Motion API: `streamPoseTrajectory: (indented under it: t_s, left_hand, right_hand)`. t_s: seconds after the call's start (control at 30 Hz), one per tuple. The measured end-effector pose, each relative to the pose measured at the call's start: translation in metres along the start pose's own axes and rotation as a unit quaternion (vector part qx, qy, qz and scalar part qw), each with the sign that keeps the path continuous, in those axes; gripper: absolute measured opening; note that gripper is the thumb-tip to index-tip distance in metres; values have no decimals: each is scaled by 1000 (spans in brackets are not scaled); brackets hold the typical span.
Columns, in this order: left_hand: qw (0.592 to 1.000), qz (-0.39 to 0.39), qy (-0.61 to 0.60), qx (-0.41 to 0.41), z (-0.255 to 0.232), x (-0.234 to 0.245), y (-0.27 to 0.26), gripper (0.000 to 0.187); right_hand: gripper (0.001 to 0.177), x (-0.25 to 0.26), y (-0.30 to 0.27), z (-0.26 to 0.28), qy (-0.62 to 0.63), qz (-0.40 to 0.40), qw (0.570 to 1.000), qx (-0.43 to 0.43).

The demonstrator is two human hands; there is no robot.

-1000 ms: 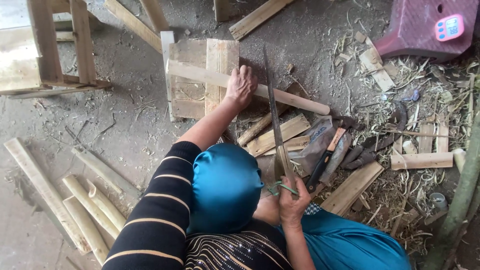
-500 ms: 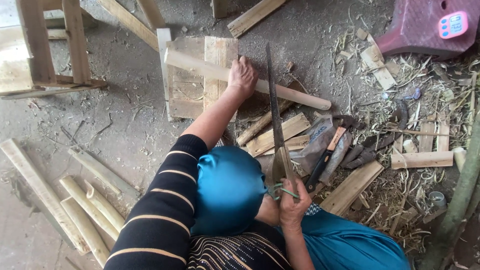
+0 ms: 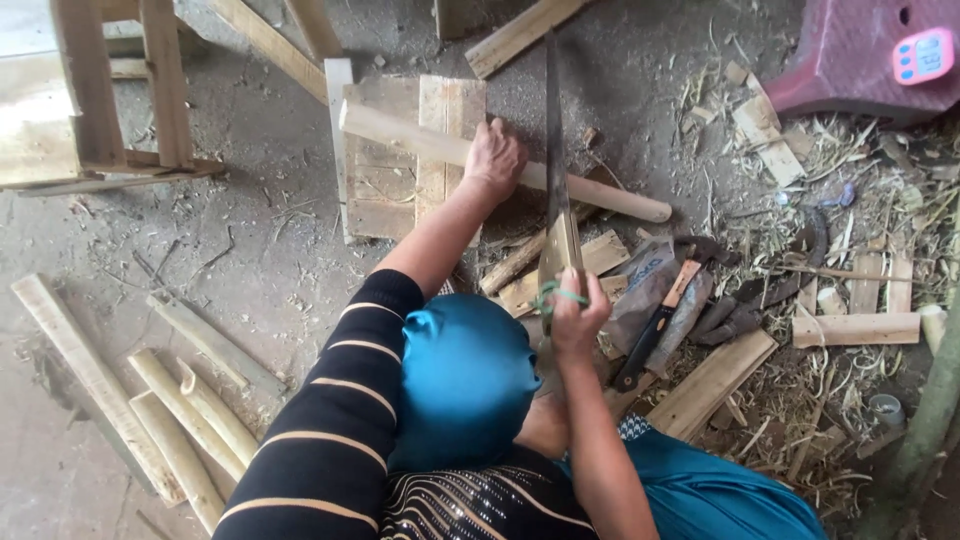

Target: A person sitting on the floor uses a hand saw to cut through a cylindrical piece of wood.

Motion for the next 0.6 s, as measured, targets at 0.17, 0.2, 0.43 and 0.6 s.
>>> streamPoseTrajectory:
  t_s: [0.17,0.2,0.43,0.6]
  left_hand:
    - [999,34,-5,12,-5,-1,6,26]
    - [999,41,-1,12,-7,-1,1,26]
    - [1000,4,6,-1,-1,16,-15,24]
    - [999,32,13,5,3,30,-15,23]
  right_hand:
    - [46,55,-76,22,-24,-23,979,-201]
    - [33,71,-97,19,6,-44,991,-123]
    - [43,59,-55,-12,21,-44,990,-134]
    - [35,27,-28,-17,80,-55,984,-149]
Point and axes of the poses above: each hand's wrist, its own y-axis towards the middle knuckle, its own x-axis out of the back of the hand, z = x × y, the point moved 2 cm from there along y, towards the middle knuckle, and after that the axes turned 13 degrees about y, right-handed, at the moved point
